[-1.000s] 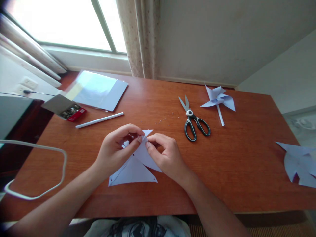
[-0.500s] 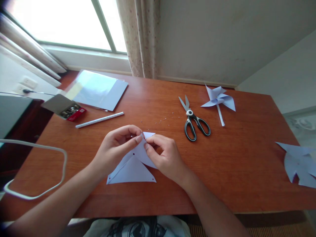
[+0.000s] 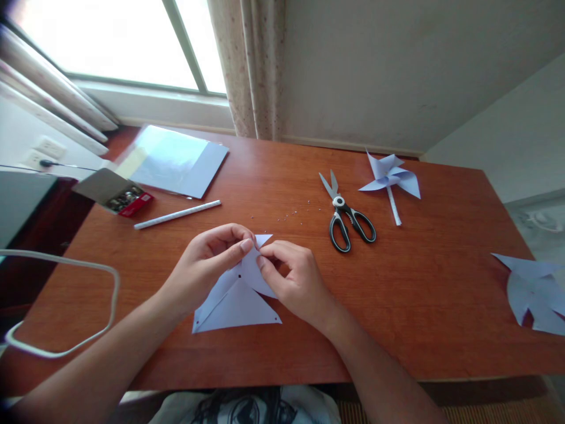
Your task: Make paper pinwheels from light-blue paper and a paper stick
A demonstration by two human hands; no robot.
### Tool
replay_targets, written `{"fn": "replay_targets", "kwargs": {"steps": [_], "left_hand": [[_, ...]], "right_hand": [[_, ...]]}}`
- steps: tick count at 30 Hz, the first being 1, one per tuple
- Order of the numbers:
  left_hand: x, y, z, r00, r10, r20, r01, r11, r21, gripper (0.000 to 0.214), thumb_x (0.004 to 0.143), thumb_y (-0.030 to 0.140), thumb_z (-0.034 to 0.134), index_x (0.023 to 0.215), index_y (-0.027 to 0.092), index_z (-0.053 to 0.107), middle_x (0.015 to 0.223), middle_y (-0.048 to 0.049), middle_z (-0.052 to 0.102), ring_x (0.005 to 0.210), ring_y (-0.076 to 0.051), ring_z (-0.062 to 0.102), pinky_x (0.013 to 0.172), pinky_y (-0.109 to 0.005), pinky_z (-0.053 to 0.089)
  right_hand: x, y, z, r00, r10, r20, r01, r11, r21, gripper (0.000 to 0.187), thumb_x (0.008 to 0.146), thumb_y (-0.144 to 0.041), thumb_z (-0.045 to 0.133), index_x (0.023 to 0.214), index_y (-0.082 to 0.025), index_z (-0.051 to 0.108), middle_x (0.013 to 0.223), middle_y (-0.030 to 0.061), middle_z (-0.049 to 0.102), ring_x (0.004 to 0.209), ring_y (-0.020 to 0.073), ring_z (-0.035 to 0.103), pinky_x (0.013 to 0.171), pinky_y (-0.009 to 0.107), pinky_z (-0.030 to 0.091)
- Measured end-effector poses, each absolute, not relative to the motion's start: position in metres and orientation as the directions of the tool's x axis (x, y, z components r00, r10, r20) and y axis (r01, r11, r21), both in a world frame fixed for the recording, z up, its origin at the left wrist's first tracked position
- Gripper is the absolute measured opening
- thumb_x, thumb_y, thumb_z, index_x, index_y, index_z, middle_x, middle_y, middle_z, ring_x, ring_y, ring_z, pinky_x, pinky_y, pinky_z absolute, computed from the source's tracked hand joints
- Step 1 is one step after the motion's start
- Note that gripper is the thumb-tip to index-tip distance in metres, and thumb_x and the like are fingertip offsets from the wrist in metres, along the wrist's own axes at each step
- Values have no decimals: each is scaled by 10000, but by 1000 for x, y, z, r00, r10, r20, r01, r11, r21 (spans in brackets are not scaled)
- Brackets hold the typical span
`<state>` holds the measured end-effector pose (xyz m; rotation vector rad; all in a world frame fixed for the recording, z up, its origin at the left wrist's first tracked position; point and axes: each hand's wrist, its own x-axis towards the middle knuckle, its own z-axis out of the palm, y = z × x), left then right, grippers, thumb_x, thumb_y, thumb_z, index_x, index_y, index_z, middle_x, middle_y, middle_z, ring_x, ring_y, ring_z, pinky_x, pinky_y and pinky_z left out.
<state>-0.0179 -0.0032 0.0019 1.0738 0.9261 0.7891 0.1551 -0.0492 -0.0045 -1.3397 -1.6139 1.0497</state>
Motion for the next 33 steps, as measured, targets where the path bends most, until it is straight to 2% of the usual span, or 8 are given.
{"fn": "replay_targets", "kwargs": {"steps": [5,13,18,23,25,28,31,33], "left_hand": [[-18,-3,1,425,884,-194,-60,241,969,252,857,392,733,793,157,667,761,-22,618,699,-131,535,628,-238,442],[-18,-3,1,393,910,-134,47,125,991,266,877,411,711,787,164,670,740,-21,630,674,-138,543,603,-247,436],[-28,7,2,173,981,83,126,-106,986,149,894,338,697,910,190,694,855,-17,683,757,-140,610,682,-241,475],[-40,27,-2,-55,981,184,96,-179,979,189,878,299,711,1038,202,685,1061,-37,691,966,-160,635,869,-255,492],[-42,32,-5,-77,985,153,46,-150,988,232,864,306,726,1066,204,675,1121,-43,681,1027,-172,624,901,-267,484],[-41,34,-9,-30,999,-21,-85,19,996,277,851,344,740,1072,197,665,1145,-48,686,1022,-174,629,894,-268,469],[-38,32,-9,90,969,-231,-181,244,953,344,843,396,742,1111,201,648,1114,-55,714,918,-162,640,780,-250,467],[-36,30,-8,150,936,-318,-227,346,910,371,829,405,754,1122,206,642,1038,-48,725,853,-159,640,715,-244,464]], "right_hand": [[155,-50,-5,-148,987,59,346,108,-932,128,938,-209,586,867,-215,692,883,36,739,819,200,682,761,319,512],[156,-49,-3,-142,988,63,355,110,-929,132,938,-216,587,852,-217,688,838,27,719,781,190,660,730,310,496],[161,-50,-4,-39,999,29,315,39,-948,146,934,-246,598,826,-209,688,779,13,676,719,171,616,662,285,476],[168,-50,-6,49,999,14,183,5,-983,136,943,-269,615,860,-217,709,789,-7,690,713,152,621,635,248,476],[170,-49,-6,75,997,25,156,13,-988,132,942,-269,627,855,-223,715,779,-19,689,704,141,617,627,231,477],[173,-49,-5,120,992,42,138,26,-990,132,932,-261,648,826,-225,717,739,-30,665,677,128,597,612,212,474],[175,-48,-6,161,986,36,92,21,-996,119,926,-271,668,831,-231,728,724,-33,655,655,120,581,591,203,466],[177,-47,-10,199,980,32,36,25,-999,92,920,-287,688,857,-242,739,732,-34,668,655,117,582,588,199,463]]}}
